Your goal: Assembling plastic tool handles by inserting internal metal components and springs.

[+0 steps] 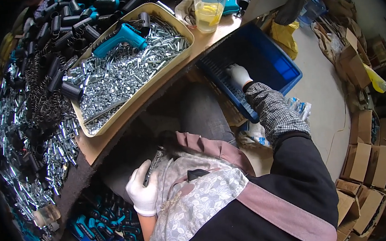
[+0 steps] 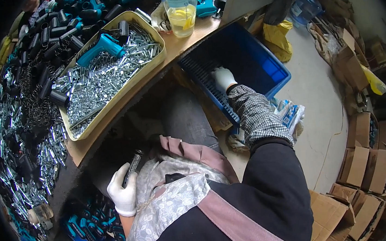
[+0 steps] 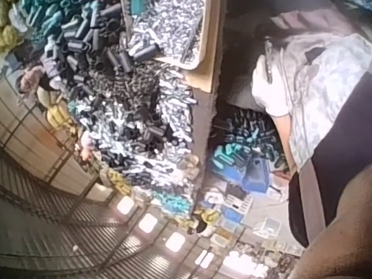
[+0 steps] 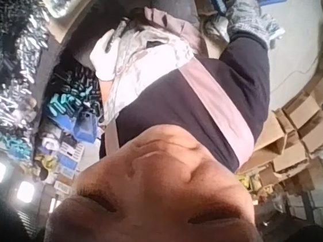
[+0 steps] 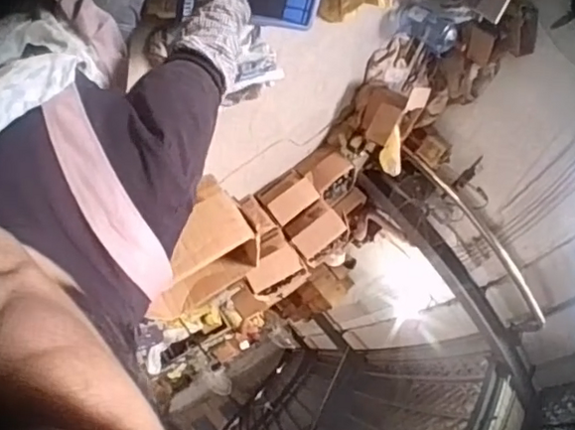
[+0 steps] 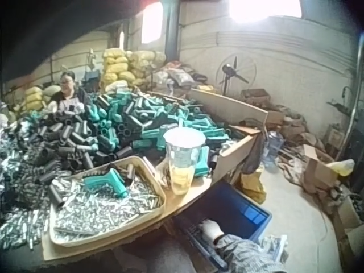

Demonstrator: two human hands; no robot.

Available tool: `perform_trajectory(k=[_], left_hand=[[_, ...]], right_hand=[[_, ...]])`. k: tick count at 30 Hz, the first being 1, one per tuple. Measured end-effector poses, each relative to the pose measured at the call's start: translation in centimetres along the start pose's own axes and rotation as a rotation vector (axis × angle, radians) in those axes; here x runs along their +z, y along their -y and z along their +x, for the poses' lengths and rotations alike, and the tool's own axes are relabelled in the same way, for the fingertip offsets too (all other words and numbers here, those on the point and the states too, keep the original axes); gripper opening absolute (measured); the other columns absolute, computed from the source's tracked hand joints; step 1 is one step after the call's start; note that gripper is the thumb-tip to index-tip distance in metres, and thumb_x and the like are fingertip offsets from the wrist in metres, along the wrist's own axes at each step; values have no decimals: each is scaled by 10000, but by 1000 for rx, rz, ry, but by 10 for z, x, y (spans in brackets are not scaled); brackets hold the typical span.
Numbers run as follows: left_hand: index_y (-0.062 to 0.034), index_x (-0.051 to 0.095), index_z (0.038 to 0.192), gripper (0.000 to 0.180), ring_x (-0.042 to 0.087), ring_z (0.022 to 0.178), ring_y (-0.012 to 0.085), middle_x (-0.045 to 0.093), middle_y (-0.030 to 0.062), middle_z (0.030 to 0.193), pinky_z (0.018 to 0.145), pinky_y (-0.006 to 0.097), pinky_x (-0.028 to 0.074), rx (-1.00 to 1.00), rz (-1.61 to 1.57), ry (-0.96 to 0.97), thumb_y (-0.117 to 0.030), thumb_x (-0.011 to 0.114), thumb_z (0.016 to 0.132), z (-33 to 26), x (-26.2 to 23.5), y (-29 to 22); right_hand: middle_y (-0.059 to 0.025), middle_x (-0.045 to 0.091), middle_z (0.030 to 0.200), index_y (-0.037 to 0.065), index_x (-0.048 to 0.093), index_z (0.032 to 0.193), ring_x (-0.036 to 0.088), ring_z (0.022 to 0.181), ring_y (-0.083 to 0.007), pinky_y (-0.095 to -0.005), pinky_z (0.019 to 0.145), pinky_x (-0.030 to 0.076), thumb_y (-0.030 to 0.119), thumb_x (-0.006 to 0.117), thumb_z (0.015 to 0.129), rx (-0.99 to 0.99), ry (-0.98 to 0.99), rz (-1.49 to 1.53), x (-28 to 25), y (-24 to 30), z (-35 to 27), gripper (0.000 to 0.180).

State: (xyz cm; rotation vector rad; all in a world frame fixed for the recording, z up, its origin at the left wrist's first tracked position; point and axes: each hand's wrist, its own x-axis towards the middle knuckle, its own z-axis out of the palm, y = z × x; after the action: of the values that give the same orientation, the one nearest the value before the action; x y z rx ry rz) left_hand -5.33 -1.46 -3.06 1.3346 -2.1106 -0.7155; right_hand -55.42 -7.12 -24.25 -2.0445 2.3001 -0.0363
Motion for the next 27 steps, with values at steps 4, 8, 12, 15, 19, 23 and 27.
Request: perform_trajectory(k=[4, 8, 12, 15, 19, 23, 27], left_hand=[[6, 724, 1045, 292, 701, 821, 340, 719, 187, 934, 758, 373, 547, 7, 26, -26, -48, 753, 759, -1, 4, 4], [5, 726, 1045, 292, 698, 816, 339, 719, 183, 929, 755, 373, 544, 15, 34, -28, -55, 757, 761, 3, 10, 3], [15, 724, 1050, 280, 704, 840, 327, 719, 183, 928, 767, 361, 544, 3, -33, -29, -41, 747, 777, 8, 7, -3], [39, 709, 1084, 293, 714, 881, 306, 723, 194, 960, 814, 339, 541, -179, -159, -20, -36, 729, 802, 1, 0, 2], [63, 690, 1111, 300, 695, 916, 225, 728, 177, 1004, 857, 312, 528, -343, -397, 12, -55, 711, 837, 5, 7, 1], [78, 627, 1229, 424, 667, 949, 201, 704, 153, 1092, 858, 303, 524, -291, -509, 17, -43, 719, 832, 4, 8, -2], [68, 608, 1266, 440, 648, 1002, 175, 685, 146, 1142, 897, 286, 511, -375, -566, -158, -91, 723, 872, -14, -19, -6]], right_hand=[[-187, 681, 1150, 61, 727, 1032, 650, 1068, -376, -456, 896, 532, 96, 580, 842, -3, 97, -88, 4, 7, 10, 243], [-214, 697, 1094, 54, 734, 1000, 674, 1028, -372, -460, 863, 549, 99, 569, 856, -3, 173, -98, 2, 4, 8, 224], [-231, 713, 1006, 33, 725, 968, 684, 958, -409, -463, 824, 558, 158, 601, 832, 126, -104, 110, -27, -5, -3, 223], [-147, 699, 804, -17, 674, 972, 675, 712, -255, -342, 686, 546, 187, 717, 791, 366, -269, 873, -99, 42, -15, 276], [-104, 655, 852, -22, 601, 1034, 619, 673, -131, -280, 621, 543, 126, 600, 937, 294, -91, 1848, -173, 130, -61, 177], [-186, 678, 1047, 7, 532, 1140, 710, 857, -256, -391, 765, 616, 69, 657, 919, 149, 356, 2298, -176, 245, -91, 261], [-164, 682, 1080, -10, 561, 1138, 722, 898, -249, -353, 799, 611, 67, 670, 921, 67, 703, 2264, -169, 313, -97, 255]])
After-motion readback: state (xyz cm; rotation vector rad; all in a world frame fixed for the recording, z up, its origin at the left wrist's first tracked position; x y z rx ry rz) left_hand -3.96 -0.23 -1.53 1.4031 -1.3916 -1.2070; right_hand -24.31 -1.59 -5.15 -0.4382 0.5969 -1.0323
